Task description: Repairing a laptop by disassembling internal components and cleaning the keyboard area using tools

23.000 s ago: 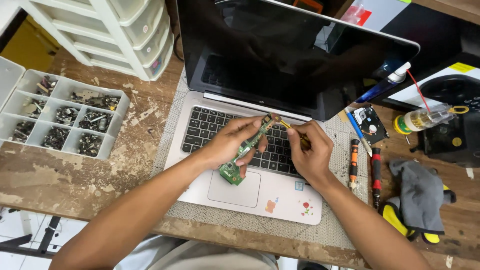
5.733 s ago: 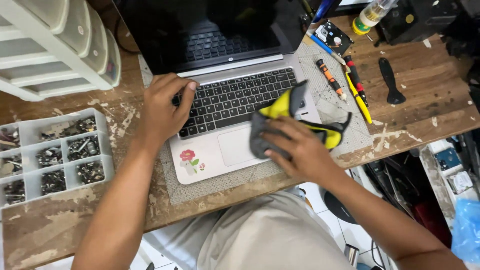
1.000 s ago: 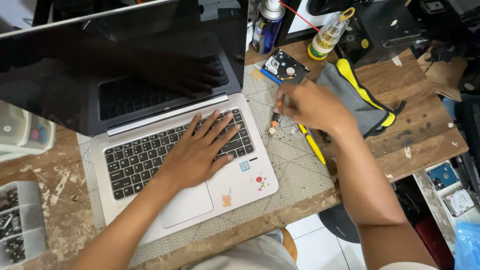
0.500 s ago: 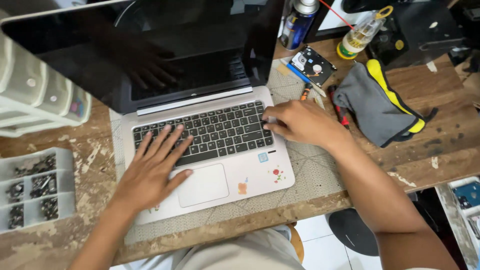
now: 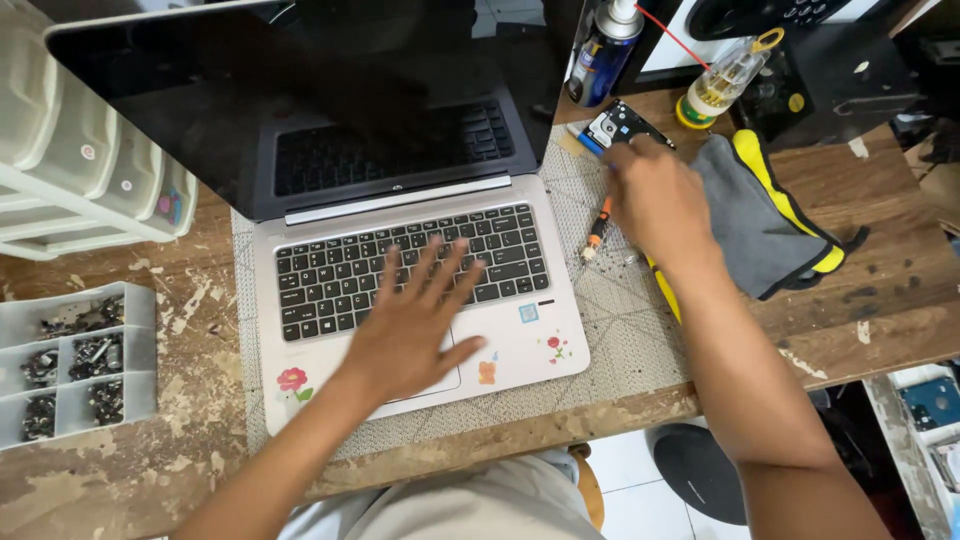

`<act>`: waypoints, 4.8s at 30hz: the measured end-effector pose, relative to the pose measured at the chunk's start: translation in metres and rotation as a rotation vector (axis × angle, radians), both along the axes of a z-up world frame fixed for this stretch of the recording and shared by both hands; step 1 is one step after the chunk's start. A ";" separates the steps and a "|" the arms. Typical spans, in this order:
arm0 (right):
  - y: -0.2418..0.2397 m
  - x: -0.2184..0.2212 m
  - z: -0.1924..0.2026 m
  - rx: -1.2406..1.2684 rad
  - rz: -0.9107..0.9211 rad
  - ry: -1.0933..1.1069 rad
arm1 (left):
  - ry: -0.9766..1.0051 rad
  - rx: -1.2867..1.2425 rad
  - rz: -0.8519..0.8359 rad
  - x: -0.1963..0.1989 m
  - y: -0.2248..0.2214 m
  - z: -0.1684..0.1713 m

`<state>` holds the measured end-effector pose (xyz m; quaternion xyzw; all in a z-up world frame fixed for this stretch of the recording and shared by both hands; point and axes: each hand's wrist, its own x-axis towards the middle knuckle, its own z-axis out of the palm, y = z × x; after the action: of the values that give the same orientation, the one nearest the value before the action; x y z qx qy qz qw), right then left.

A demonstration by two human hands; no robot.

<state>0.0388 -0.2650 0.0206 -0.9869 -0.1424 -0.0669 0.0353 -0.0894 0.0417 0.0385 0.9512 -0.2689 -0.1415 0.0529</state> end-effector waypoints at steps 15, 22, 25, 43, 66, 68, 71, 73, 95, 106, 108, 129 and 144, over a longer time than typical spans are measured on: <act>-0.030 0.020 -0.011 0.168 -0.180 0.207 | -0.038 -0.194 -0.226 0.015 -0.035 -0.002; -0.016 -0.004 0.027 0.172 -0.103 0.217 | 0.046 -0.074 0.026 0.011 0.026 0.020; -0.021 0.001 0.027 0.224 -0.021 0.174 | 0.032 0.000 0.115 0.008 0.051 0.016; 0.032 -0.027 0.026 1.013 0.735 0.363 | 0.044 -0.118 -0.137 0.003 -0.039 0.010; 0.048 -0.030 0.014 1.018 0.819 0.489 | -0.327 -0.457 -0.122 0.051 -0.010 -0.045; 0.051 -0.031 0.013 1.009 0.819 0.506 | -0.436 -0.513 -0.162 0.052 -0.010 -0.058; 0.051 -0.031 0.010 1.018 0.848 0.535 | -0.481 -0.575 -0.193 0.052 -0.012 -0.067; 0.050 -0.031 0.010 1.000 0.833 0.534 | -0.464 -0.620 -0.193 0.052 -0.013 -0.067; 0.044 -0.027 0.013 0.927 0.817 0.433 | -0.658 -0.385 -0.306 0.038 -0.028 -0.092; 0.003 -0.013 0.013 0.632 0.289 0.625 | -0.482 -0.695 -0.254 0.048 -0.028 -0.071; 0.011 -0.021 0.032 0.664 0.236 0.658 | -0.414 -0.839 -0.184 0.045 -0.030 -0.057; -0.034 -0.001 0.027 0.162 -0.034 0.511 | 0.319 -1.568 0.563 0.046 -0.036 -0.046; 0.065 -0.049 0.014 0.629 0.637 0.130 | 0.406 -1.751 0.694 0.051 -0.035 -0.053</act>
<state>-0.0103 -0.1999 0.0344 -0.8373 -0.4091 -0.0305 0.3614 -0.0387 0.0063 -0.0147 0.5583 0.0312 -0.0291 0.8285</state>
